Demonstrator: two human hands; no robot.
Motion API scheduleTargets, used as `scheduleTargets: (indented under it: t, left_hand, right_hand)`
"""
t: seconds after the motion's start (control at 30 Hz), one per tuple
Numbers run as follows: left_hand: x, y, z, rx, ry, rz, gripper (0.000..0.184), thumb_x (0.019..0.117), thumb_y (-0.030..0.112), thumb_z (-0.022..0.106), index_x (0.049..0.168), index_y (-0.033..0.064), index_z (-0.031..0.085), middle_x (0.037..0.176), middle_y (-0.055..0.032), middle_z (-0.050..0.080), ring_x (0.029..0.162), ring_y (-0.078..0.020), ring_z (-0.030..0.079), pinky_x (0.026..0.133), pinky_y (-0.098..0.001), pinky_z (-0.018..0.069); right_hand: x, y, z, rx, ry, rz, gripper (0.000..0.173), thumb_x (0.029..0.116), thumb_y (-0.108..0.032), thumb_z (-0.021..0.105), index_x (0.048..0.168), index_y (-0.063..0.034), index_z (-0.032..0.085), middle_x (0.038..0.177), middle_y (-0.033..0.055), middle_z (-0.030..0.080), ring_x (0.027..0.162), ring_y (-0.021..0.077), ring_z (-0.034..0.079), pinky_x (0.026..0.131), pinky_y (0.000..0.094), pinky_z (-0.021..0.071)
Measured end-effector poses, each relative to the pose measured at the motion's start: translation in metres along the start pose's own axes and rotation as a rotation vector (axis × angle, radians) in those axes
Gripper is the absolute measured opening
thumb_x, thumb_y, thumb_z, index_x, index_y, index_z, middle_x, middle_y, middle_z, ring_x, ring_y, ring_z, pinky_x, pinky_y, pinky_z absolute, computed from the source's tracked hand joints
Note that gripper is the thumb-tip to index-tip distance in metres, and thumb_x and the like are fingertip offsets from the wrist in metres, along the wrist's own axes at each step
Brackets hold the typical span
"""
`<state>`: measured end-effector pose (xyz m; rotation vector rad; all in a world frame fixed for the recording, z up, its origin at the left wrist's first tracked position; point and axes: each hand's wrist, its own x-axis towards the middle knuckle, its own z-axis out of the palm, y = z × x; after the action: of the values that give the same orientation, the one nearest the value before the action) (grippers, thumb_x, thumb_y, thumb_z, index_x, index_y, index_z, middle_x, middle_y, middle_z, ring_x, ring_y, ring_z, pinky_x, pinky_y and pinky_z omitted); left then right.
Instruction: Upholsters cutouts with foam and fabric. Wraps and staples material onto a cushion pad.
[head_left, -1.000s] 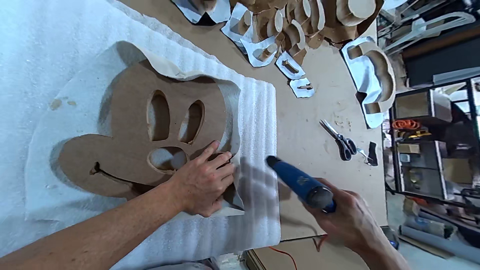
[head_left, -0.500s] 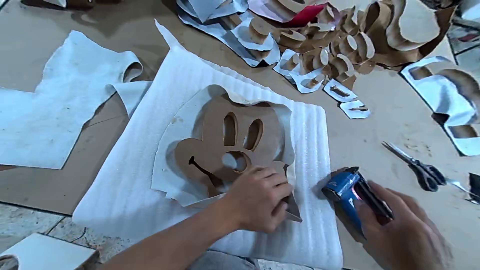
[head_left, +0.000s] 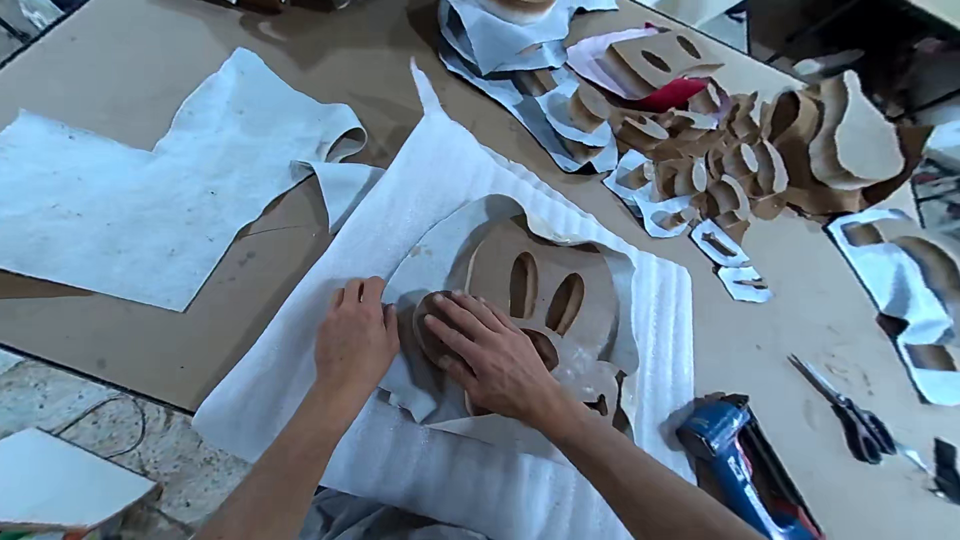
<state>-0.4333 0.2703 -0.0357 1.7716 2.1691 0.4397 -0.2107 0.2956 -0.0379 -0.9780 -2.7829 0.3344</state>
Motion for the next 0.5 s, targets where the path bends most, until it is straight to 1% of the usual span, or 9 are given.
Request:
scheduleTargets:
  t: [0.07, 0.1, 0.13, 0.27, 0.4, 0.47, 0.5]
  left_hand:
    - [0.001, -0.003, 0.003, -0.022, -0.021, -0.034, 0.034, 0.0963, 0.023, 0.067, 0.124, 0.0043, 0.066, 0.115, -0.0186, 0.067, 0.103, -0.0388, 0.067, 0.079, -0.0533, 0.0584]
    - [0.003, -0.004, 0.003, -0.052, -0.035, -0.053, 0.033, 0.0962, 0.024, 0.067, 0.123, 0.0036, 0.066, 0.111, -0.0185, 0.067, 0.1, -0.0384, 0.067, 0.077, -0.0535, 0.0582]
    - [0.006, -0.005, 0.002, -0.077, -0.06, -0.076, 0.032, 0.0965, 0.025, 0.066, 0.12, 0.0041, 0.067, 0.107, -0.0171, 0.068, 0.097, -0.0369, 0.068, 0.075, -0.0531, 0.0578]
    - [0.022, -0.004, -0.01, -0.16, -0.248, -0.15, 0.026, 0.0989, 0.032, 0.062, 0.111, 0.0101, 0.068, 0.095, -0.0105, 0.069, 0.092, -0.0316, 0.068, 0.072, -0.0521, 0.0558]
    - [0.029, -0.011, -0.007, -0.259, -0.257, -0.109, 0.02, 0.0979, 0.033, 0.064, 0.1, 0.0136, 0.07, 0.081, -0.0031, 0.066, 0.077, -0.0218, 0.066, 0.067, -0.0456, 0.0546]
    - [0.03, -0.01, -0.008, -0.321, -0.273, -0.113, 0.02, 0.097, 0.034, 0.067, 0.1, 0.0147, 0.071, 0.079, -0.0012, 0.067, 0.074, -0.019, 0.066, 0.065, -0.0451, 0.0553]
    - [0.031, -0.008, -0.009, -0.341, -0.277, -0.124, 0.02, 0.0966, 0.033, 0.068, 0.102, 0.0147, 0.072, 0.08, -0.0014, 0.069, 0.074, -0.019, 0.068, 0.067, -0.0463, 0.0561]
  right_hand:
    - [-0.001, 0.001, 0.002, -0.033, -0.036, 0.0, 0.047, 0.1056, -0.041, 0.044, 0.15, -0.0285, 0.055, 0.164, -0.0019, 0.039, 0.155, 0.0209, 0.029, 0.125, 0.0492, 0.0296]
    - [-0.001, 0.001, 0.002, -0.048, -0.047, 0.0, 0.047, 0.1064, -0.04, 0.041, 0.15, -0.0288, 0.054, 0.164, -0.0016, 0.039, 0.154, 0.0212, 0.029, 0.124, 0.0499, 0.0302]
    - [0.0, 0.0, 0.001, -0.058, -0.059, 0.003, 0.047, 0.1066, -0.04, 0.04, 0.15, -0.0289, 0.054, 0.164, -0.0012, 0.04, 0.154, 0.0217, 0.03, 0.124, 0.0506, 0.0308]
    - [0.007, -0.006, 0.0, -0.124, -0.122, 0.02, 0.047, 0.107, -0.041, 0.038, 0.148, -0.0274, 0.057, 0.162, 0.0004, 0.043, 0.152, 0.0242, 0.034, 0.123, 0.0524, 0.0324]
    - [0.015, -0.016, 0.001, -0.178, -0.172, 0.053, 0.048, 0.1061, -0.038, 0.036, 0.147, -0.0243, 0.059, 0.16, 0.0, 0.046, 0.152, 0.0241, 0.035, 0.123, 0.0536, 0.0303]
    - [0.016, -0.017, 0.001, -0.181, -0.175, 0.063, 0.048, 0.1063, -0.037, 0.036, 0.146, -0.0236, 0.059, 0.161, -0.0002, 0.045, 0.153, 0.0236, 0.034, 0.123, 0.053, 0.0292]
    - [0.016, -0.017, 0.002, -0.182, -0.168, 0.063, 0.048, 0.1064, -0.037, 0.036, 0.146, -0.0236, 0.059, 0.161, -0.0003, 0.045, 0.153, 0.0234, 0.033, 0.124, 0.0526, 0.0288]
